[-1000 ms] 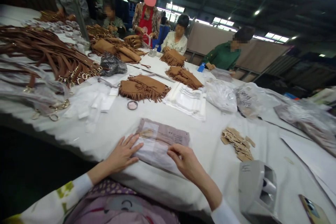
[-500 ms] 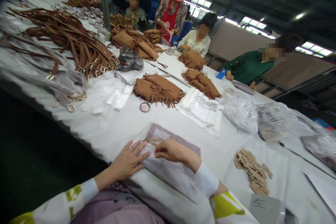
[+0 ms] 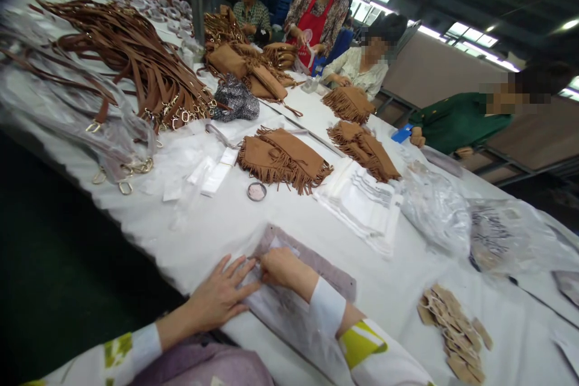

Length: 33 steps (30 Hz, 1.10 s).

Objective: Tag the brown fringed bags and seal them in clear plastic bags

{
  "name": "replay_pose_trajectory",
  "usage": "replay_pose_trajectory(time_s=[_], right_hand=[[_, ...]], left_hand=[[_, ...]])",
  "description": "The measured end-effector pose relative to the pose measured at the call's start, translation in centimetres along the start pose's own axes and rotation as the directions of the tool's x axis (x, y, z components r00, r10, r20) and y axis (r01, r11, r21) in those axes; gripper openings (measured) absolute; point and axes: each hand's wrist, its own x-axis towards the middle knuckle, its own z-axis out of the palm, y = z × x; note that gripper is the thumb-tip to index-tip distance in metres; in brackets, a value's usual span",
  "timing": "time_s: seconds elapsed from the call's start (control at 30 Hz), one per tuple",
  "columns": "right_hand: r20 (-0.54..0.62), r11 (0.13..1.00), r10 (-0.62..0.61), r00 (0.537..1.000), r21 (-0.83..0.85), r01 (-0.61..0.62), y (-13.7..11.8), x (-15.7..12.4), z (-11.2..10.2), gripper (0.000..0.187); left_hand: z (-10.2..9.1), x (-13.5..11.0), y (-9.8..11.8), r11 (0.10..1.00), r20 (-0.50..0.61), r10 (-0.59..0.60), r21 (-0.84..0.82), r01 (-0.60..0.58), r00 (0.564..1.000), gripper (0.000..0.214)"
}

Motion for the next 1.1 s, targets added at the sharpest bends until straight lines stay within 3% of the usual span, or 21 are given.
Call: replay_pose_trajectory(time_s=[0.17,0.33,0.4,0.47,0.57,0.67,0.73,0.8,0.9,1.03,1.07,1.1], right_hand=[[-0.044,0.997,-0.008,0.999,0.078,0.012,1.1,0.0,0.6,0.009],[-0.191,0.976,0.129,0.973,0.196,-0.091,4.4,0.6,0.6,0.063],[-0.232,0.956,0.224,0.947,0.241,-0.167,6.0,0.4,0.4,0.055],[-0.313,0.913,0.337,0.888,0.337,-0.228,6.7,-0.6,0.6,0.036],[-0.435,0.809,0.408,0.802,0.579,-0.097,4.6,-2.5,2.4,0.026],[-0.436,0.682,0.293,0.851,0.719,0.134,0.6,-3.6,5.6,0.031],[-0.439,0.637,0.338,0.832,0.758,0.141,-1.0,-3.8,7.6,0.033],[-0.444,0.591,0.539,0.716,0.805,0.053,-0.5,-4.5,9.0,0.035],[-0.383,0.462,0.817,0.43,0.882,-0.091,2.8,-7.9,10.7,0.042],[-0.275,0.27,0.961,0.011,0.932,-0.241,5.7,-15.3,14.6,0.055],[-0.237,0.214,0.969,-0.062,0.941,-0.261,5.7,-16.8,15.9,0.059],[-0.193,0.16,0.976,-0.102,0.95,-0.269,5.4,-17.9,17.3,0.062]], left_hand=[[-0.3,0.2,-0.1,0.999,0.019,0.001,-0.036,-0.001,1.0,0.061],[-0.5,0.4,-0.2,0.999,0.034,0.013,-0.045,-0.011,0.999,0.057],[-0.5,0.5,-0.2,0.999,0.034,0.01,-0.037,-0.008,0.999,0.057],[-0.5,0.5,-0.2,1.0,0.036,0.011,-0.029,-0.01,0.999,0.057],[-0.4,0.5,-0.1,1.0,0.039,0.007,-0.014,-0.007,0.999,0.058],[-0.2,0.5,0.0,1.0,0.056,0.01,0.012,-0.011,0.998,0.062],[-0.1,0.5,0.0,0.999,0.069,0.02,0.032,-0.022,0.997,0.064],[-0.1,0.4,0.1,0.998,0.069,0.028,0.05,-0.032,0.997,0.064],[0.0,0.4,0.1,0.997,0.05,0.039,0.071,-0.043,0.998,0.062],[0.3,0.2,0.0,0.996,0.032,0.064,0.057,-0.065,0.997,0.059],[0.4,0.1,-0.1,0.997,0.026,0.066,0.039,-0.067,0.997,0.057],[0.6,0.1,-0.2,0.998,0.011,0.06,0.011,-0.06,0.998,0.056]])
